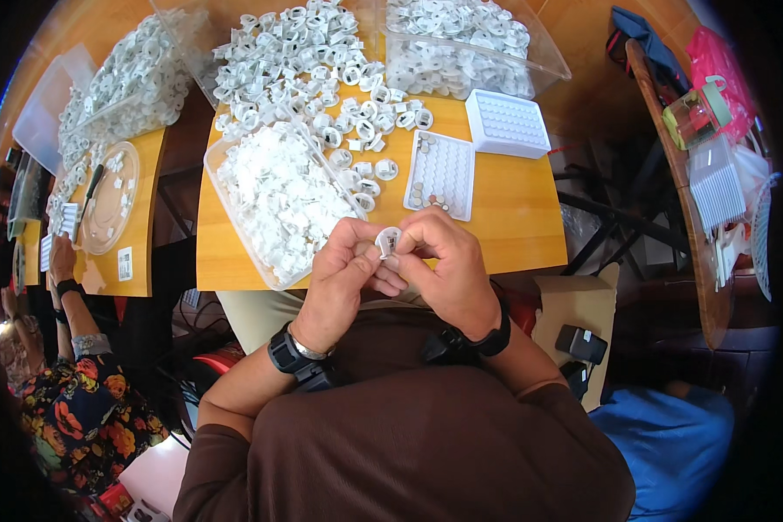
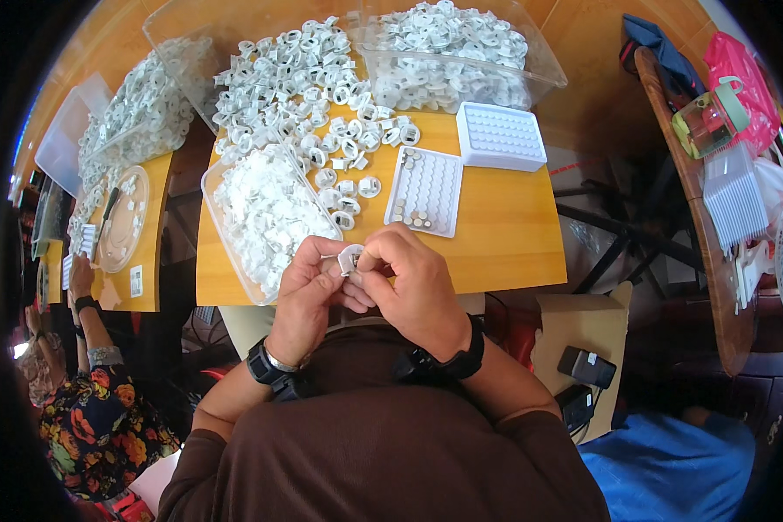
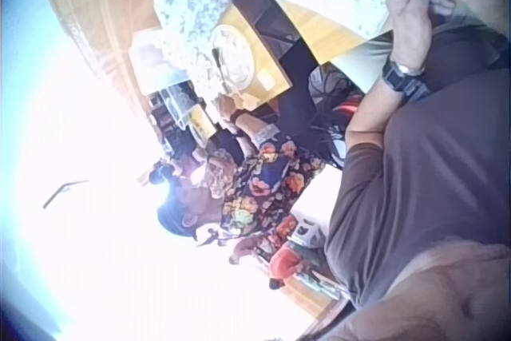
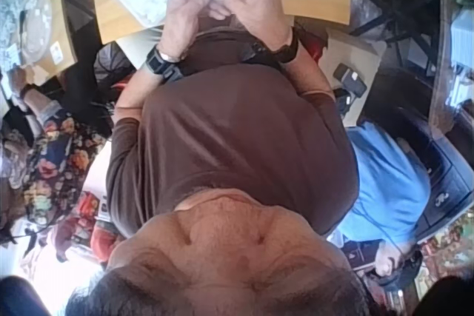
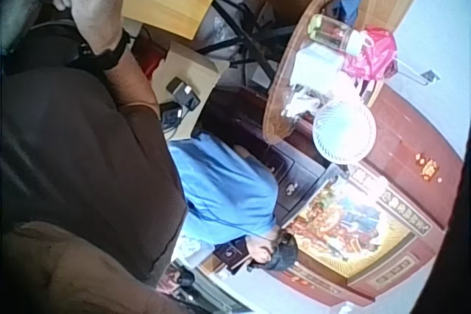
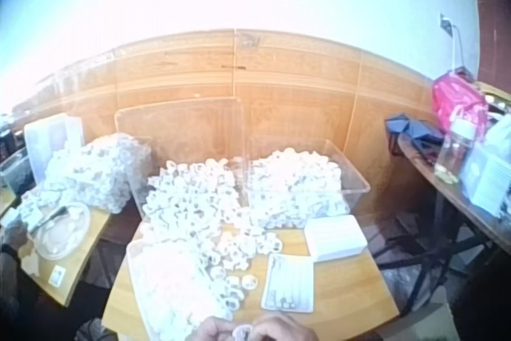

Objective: Assembling small electronic or metal circular parts into white plastic housing components at a manufacturing workbench.

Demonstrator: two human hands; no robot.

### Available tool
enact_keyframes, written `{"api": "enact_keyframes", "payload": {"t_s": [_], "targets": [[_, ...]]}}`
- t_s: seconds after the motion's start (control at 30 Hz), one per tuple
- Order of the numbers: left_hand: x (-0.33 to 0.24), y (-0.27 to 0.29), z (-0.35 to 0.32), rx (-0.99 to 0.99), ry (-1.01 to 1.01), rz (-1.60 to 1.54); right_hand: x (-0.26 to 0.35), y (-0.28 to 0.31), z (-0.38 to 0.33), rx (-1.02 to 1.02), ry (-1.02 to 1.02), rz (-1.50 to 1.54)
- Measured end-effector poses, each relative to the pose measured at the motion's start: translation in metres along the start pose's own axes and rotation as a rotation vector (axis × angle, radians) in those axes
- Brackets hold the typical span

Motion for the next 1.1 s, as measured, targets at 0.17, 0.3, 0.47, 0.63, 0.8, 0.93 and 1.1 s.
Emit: {"api": "enact_keyframes", "payload": {"t_s": [0.17,0.3,0.47,0.63,0.8,0.93,1.1], "targets": [[0.004,0.001,0.001,-0.034,0.049,-0.076,0.000,0.001,0.001,0.040,-0.030,-0.031],[0.001,-0.001,0.000,-0.053,0.026,-0.139,0.008,0.002,0.004,0.036,-0.039,-0.054],[0.000,0.001,0.002,-0.051,0.022,-0.161,0.027,0.007,0.012,0.034,0.153,-0.267],[0.005,0.002,0.005,0.004,0.083,-0.107,0.020,0.009,0.018,0.092,0.222,-0.270],[0.001,0.000,0.008,0.007,0.086,-0.166,0.011,0.015,0.018,0.061,0.175,-0.231],[0.004,0.002,0.008,-0.018,0.107,-0.156,0.004,0.015,0.017,0.015,-0.067,-0.014],[0.000,0.003,0.009,-0.012,0.108,-0.156,0.003,0.015,0.018,-0.014,-0.129,0.025]]}}
Point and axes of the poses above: each hand's wrist, its own z-axis towards the middle knuckle, its own y-axis out of the back of the hand, x = y × z, the point moved 3 cm from there along z, towards the middle knuckle, and after that the axes turned 7 degrees about -x, right-handed, at the moved point
